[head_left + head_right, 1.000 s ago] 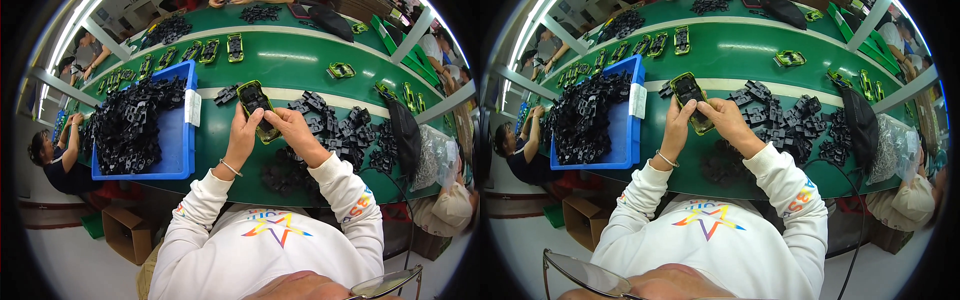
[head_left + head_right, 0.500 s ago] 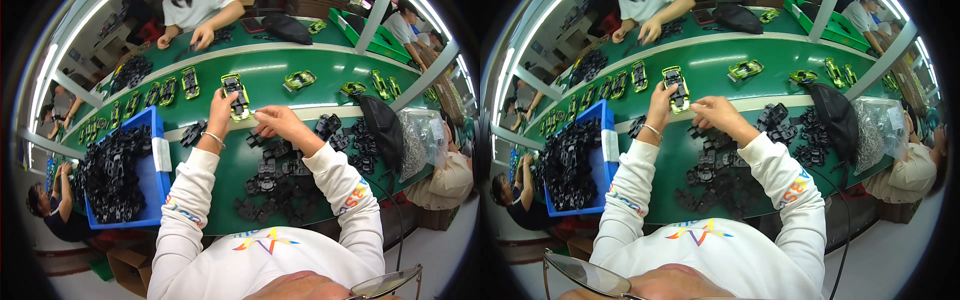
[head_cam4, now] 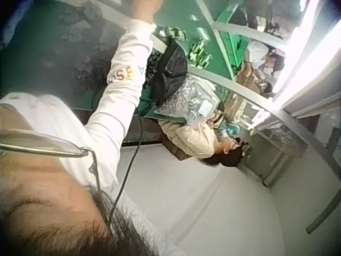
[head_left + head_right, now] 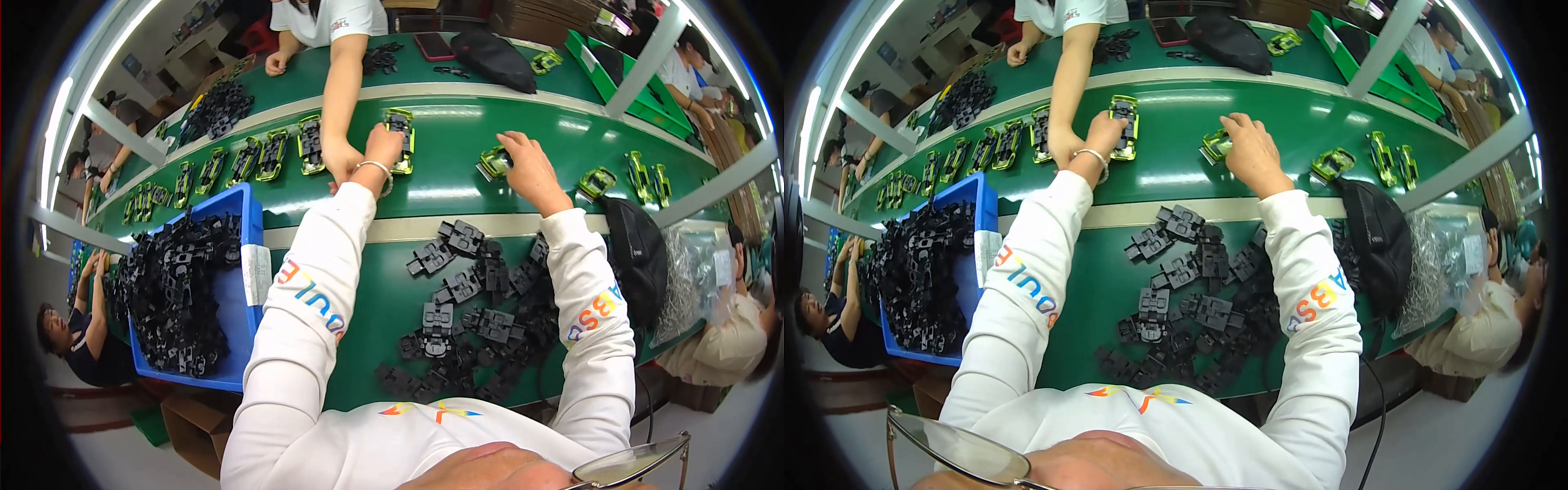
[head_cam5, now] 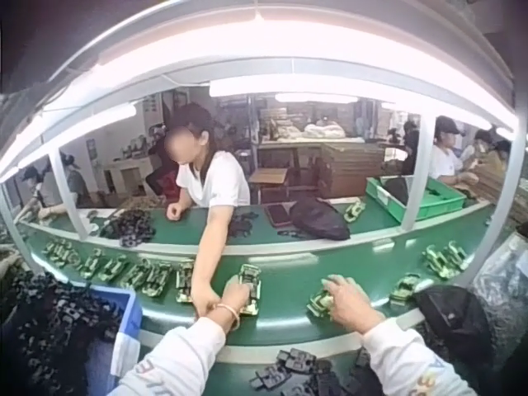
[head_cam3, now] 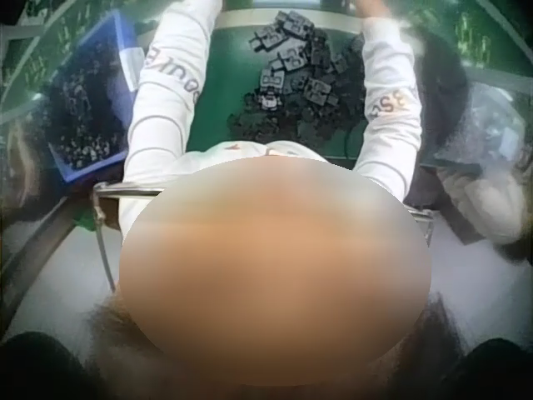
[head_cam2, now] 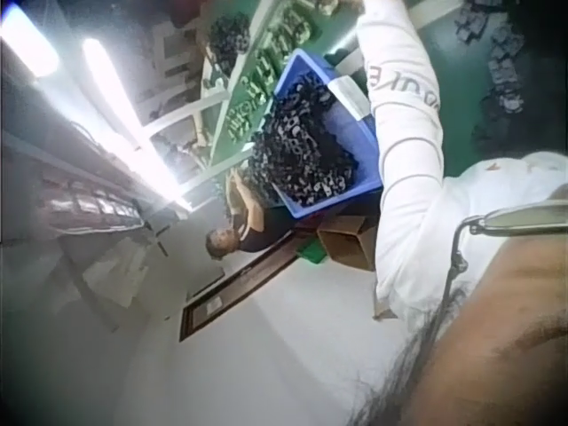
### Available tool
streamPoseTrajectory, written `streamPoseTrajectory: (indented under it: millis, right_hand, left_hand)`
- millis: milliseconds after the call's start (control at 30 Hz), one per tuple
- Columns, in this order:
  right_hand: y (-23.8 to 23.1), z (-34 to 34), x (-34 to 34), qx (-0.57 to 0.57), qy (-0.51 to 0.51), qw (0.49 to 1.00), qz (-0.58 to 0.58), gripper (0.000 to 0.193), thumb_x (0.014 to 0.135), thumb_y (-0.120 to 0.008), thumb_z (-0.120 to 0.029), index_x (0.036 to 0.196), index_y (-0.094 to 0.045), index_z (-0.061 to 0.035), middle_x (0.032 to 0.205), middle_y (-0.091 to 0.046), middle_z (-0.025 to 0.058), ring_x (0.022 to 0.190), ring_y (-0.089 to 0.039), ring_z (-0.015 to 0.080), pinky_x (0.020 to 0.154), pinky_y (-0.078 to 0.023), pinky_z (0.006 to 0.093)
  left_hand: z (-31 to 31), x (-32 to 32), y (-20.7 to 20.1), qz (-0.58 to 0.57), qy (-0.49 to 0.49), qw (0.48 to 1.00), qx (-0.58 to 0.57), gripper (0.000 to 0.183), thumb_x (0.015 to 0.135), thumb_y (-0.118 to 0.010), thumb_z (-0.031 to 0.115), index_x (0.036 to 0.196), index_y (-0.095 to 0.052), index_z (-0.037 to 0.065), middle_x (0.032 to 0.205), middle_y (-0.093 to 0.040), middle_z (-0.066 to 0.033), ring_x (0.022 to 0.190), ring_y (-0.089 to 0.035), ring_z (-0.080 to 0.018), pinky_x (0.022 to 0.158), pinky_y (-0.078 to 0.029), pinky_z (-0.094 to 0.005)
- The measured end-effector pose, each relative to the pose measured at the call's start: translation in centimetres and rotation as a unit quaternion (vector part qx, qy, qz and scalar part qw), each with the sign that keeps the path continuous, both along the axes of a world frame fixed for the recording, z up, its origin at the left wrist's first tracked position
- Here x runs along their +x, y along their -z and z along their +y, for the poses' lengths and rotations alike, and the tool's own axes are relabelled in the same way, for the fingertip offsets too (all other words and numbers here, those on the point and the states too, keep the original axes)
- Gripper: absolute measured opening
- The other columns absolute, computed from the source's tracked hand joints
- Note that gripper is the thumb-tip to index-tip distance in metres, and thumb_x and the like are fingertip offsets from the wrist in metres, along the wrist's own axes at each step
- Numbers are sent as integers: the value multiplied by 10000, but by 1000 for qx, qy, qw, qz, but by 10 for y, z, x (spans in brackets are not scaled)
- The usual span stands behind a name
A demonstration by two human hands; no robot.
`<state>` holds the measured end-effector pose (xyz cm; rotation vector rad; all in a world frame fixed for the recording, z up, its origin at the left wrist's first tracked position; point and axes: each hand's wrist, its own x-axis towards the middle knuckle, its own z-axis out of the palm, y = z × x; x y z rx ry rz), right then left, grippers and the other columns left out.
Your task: The person assembles toy cars by picking up car bodies and interior pieces, fitting the pieces into the bodies by hand, and placing the assembled cars onto the assembly line.
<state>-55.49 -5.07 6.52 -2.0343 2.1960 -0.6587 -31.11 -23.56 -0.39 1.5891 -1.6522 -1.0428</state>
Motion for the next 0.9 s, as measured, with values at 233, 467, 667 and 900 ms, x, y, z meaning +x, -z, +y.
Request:
streamPoseTrajectory:
  millis: [233,467,667,900]
  right_hand:
    - [12,-8,-17,64,-64,988,127,626,767,-606,26,1369,-519,-124,1249,-575,85,1118,-556,304,969,-445,410]
    - [-19,24,14,52,-15,989,136,579,723,-792,-278,1233,-613,-71,1099,-622,130,1039,-601,312,906,-468,412]
    - [-56,58,110,40,-142,983,-107,550,785,-742,-367,1200,-616,-28,1031,-630,181,937,-625,363,814,-497,426]
    - [-49,56,183,95,-238,935,-246,546,855,-722,-361,1254,-615,-4,1049,-612,133,816,-616,222,742,-507,343]
  left_hand:
    - [34,-20,-7,-190,-62,959,-200,533,858,-574,94,1317,-409,-121,1306,-509,-291,1317,-406,-449,1065,-384,-505]
    - [105,-12,-28,-39,41,948,-312,714,903,-610,234,1429,-282,-120,1488,-318,-311,1422,-252,-448,1172,-230,-475]
    - [221,15,-50,421,28,904,64,754,929,-634,440,1426,-356,-55,1431,-440,-250,1338,-442,-310,1094,-367,-381]
    - [300,127,-74,619,-74,777,89,384,1025,-487,365,1253,-507,57,1115,-637,-93,1003,-642,-194,894,-523,-345]
